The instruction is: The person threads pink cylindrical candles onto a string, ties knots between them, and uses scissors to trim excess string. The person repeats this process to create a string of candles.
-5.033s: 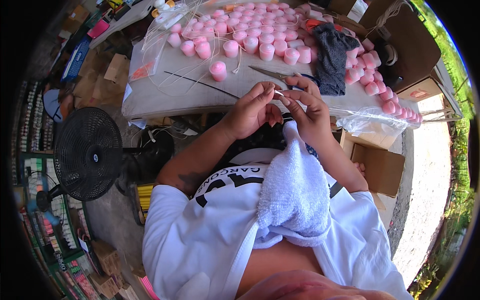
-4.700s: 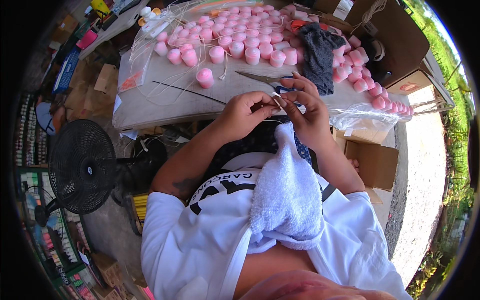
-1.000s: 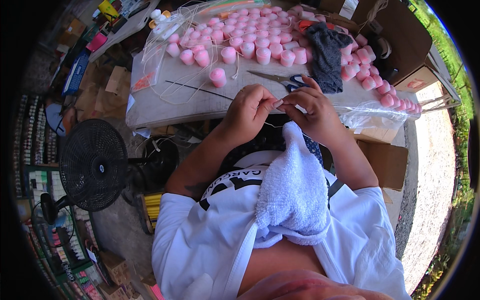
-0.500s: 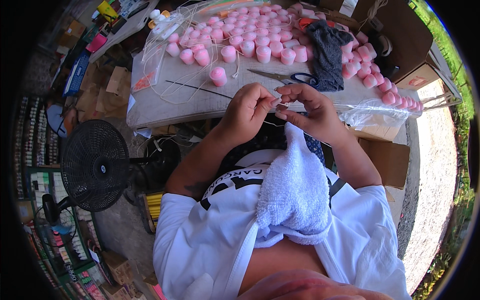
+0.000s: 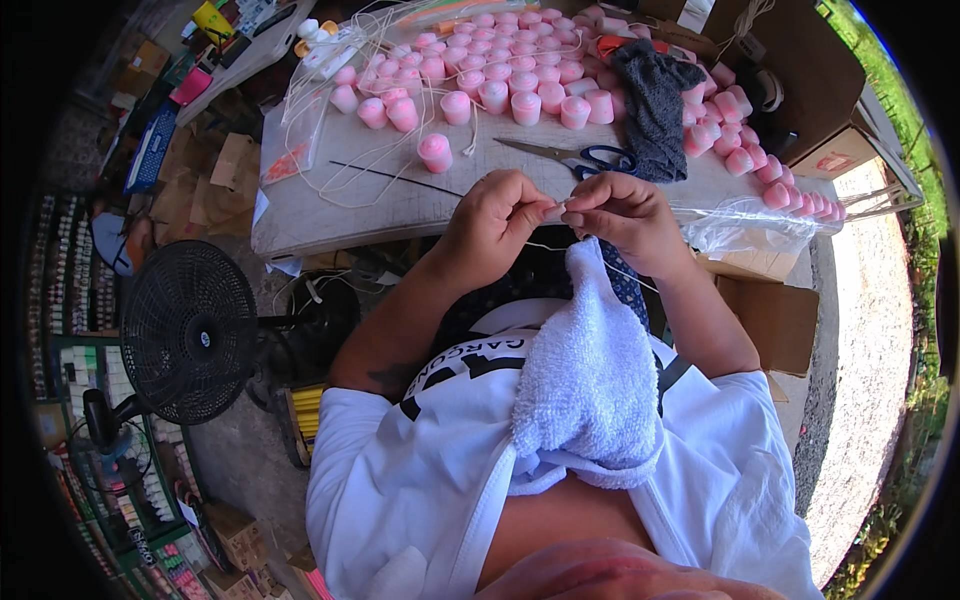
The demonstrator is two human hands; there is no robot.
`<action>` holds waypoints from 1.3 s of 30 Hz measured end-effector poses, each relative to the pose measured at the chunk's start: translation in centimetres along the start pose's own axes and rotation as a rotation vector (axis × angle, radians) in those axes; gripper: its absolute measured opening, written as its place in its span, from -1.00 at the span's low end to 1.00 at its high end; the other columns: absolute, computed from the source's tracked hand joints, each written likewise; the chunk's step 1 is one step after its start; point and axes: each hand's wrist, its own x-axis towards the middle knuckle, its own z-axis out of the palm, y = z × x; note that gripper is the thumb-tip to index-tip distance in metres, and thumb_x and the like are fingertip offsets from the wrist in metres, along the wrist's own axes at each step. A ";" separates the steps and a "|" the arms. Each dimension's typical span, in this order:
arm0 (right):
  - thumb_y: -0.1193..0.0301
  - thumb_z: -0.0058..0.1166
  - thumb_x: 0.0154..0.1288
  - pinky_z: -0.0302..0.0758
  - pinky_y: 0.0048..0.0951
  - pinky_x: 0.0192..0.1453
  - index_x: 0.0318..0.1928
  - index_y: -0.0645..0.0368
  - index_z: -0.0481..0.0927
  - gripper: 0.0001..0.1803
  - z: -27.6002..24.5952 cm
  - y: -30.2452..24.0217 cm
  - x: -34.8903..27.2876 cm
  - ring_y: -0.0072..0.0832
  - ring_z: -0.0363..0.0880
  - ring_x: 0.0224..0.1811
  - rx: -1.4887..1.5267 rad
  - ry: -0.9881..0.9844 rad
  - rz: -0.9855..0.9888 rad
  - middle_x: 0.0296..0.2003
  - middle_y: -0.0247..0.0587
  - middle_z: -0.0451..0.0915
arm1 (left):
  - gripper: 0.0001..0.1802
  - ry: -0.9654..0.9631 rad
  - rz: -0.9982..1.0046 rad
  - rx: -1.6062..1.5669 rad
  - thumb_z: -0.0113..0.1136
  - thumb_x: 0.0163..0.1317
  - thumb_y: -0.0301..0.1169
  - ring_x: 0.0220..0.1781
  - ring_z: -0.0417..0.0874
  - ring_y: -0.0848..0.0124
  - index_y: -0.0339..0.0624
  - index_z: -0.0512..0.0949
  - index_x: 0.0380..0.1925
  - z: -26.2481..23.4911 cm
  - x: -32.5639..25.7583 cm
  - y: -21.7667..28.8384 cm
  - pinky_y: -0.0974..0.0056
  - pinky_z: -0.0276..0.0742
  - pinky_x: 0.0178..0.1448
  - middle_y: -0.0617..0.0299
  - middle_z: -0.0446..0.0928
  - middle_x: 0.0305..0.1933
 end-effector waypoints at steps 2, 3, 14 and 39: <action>0.72 0.08 0.11 0.46 -0.58 -0.20 -0.26 0.28 0.57 -0.83 -0.4 -0.3 0.1 -0.59 0.55 -0.26 0.020 -0.020 0.033 -0.29 -0.26 0.58 | -0.90 -0.005 0.029 0.027 0.13 0.25 -0.49 -0.45 0.39 0.54 -0.27 0.46 -0.42 -0.1 0.0 0.1 0.42 0.35 -0.34 0.26 0.41 -0.47; 0.72 0.09 0.10 0.46 -0.58 -0.20 -0.27 0.28 0.57 -0.82 -0.5 -0.3 0.2 -0.59 0.55 -0.26 0.030 -0.030 0.050 -0.29 -0.26 0.58 | -0.90 -0.006 0.039 0.035 0.13 0.25 -0.49 -0.45 0.39 0.54 -0.27 0.46 -0.42 -0.1 0.0 0.1 0.42 0.36 -0.33 0.26 0.41 -0.48; 0.51 0.23 0.04 0.44 -0.35 -0.16 -0.23 0.21 0.58 -0.77 1.2 -0.4 0.6 -0.29 0.52 -0.32 -1.263 0.043 -0.562 -0.43 -0.18 0.50 | -0.85 0.023 -0.169 0.003 0.11 0.28 -0.43 -0.49 0.36 0.61 -0.27 0.44 -0.43 0.1 -0.2 -0.2 0.44 0.34 -0.39 0.30 0.43 -0.52; 0.57 0.12 -0.07 0.40 -0.18 0.08 -0.26 0.18 0.55 -0.74 1.3 -1.1 0.6 -0.25 0.52 -0.23 -1.361 -0.127 -0.528 -0.36 -0.22 0.49 | -0.89 0.004 -0.016 0.097 0.16 0.16 -0.52 -0.42 0.47 0.25 -0.25 0.42 -0.48 -1.0 -0.8 -1.3 0.25 0.37 -0.30 0.14 0.42 -0.48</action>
